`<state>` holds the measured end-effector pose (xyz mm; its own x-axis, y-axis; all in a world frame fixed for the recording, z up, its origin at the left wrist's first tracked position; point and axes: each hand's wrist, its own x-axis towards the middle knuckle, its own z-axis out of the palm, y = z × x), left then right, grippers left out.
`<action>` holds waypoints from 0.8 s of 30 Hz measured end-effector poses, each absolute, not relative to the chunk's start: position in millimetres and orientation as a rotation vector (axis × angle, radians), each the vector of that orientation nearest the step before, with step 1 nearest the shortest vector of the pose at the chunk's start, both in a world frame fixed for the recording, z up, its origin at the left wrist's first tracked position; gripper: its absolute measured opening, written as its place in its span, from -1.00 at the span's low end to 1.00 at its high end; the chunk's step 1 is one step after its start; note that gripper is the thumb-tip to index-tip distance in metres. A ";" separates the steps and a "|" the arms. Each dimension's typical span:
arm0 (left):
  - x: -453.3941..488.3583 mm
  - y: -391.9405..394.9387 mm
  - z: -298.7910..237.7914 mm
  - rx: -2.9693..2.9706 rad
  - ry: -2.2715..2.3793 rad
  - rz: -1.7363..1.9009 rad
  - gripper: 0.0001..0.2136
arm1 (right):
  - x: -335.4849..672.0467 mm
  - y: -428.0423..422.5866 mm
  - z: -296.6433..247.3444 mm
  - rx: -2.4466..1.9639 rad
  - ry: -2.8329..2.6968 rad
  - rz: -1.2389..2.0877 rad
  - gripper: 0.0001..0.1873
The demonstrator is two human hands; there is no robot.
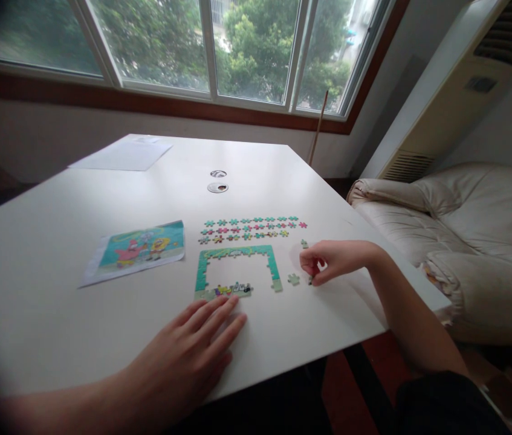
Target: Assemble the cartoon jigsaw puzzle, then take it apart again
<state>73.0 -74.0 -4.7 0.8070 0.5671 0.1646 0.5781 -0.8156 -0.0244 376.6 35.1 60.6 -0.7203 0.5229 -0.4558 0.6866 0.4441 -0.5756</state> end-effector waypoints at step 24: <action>72.3 -67.8 -0.5 -3.062 -0.868 -0.199 -0.67 | 301.3 7.6 32.9 1.202 3.102 -0.708 -0.79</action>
